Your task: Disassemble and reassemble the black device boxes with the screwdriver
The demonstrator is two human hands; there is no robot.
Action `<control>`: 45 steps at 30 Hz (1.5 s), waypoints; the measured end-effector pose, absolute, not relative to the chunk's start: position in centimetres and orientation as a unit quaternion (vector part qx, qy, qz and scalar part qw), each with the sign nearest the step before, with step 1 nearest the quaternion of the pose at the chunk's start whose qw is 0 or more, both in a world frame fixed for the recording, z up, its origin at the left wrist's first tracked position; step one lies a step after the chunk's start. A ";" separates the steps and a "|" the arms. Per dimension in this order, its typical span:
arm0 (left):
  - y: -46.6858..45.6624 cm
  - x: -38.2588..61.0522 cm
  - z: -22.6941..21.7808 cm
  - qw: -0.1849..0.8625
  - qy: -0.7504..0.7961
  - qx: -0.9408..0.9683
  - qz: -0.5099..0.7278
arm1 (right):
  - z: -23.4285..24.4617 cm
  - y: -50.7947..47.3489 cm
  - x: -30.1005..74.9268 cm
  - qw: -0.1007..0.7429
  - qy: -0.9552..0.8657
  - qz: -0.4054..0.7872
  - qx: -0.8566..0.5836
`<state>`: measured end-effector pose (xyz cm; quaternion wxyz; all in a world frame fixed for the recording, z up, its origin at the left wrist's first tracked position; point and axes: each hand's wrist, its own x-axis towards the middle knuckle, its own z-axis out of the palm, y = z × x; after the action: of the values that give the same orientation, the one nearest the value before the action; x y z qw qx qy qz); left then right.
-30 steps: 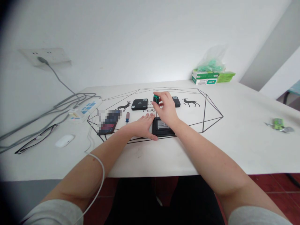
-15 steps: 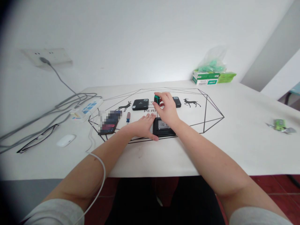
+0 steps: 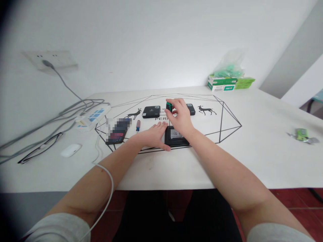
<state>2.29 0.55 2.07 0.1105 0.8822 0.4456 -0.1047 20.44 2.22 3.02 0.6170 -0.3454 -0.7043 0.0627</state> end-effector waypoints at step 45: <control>0.9 2.1 1.6 0.115 0.441 0.885 -0.092 | 3.0 2.5 20.5 0.604 -0.711 0.070 -0.354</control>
<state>2.06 0.85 1.61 0.1147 0.8853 0.4411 -0.0922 20.53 2.48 2.95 0.6040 -0.3536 -0.7108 0.0699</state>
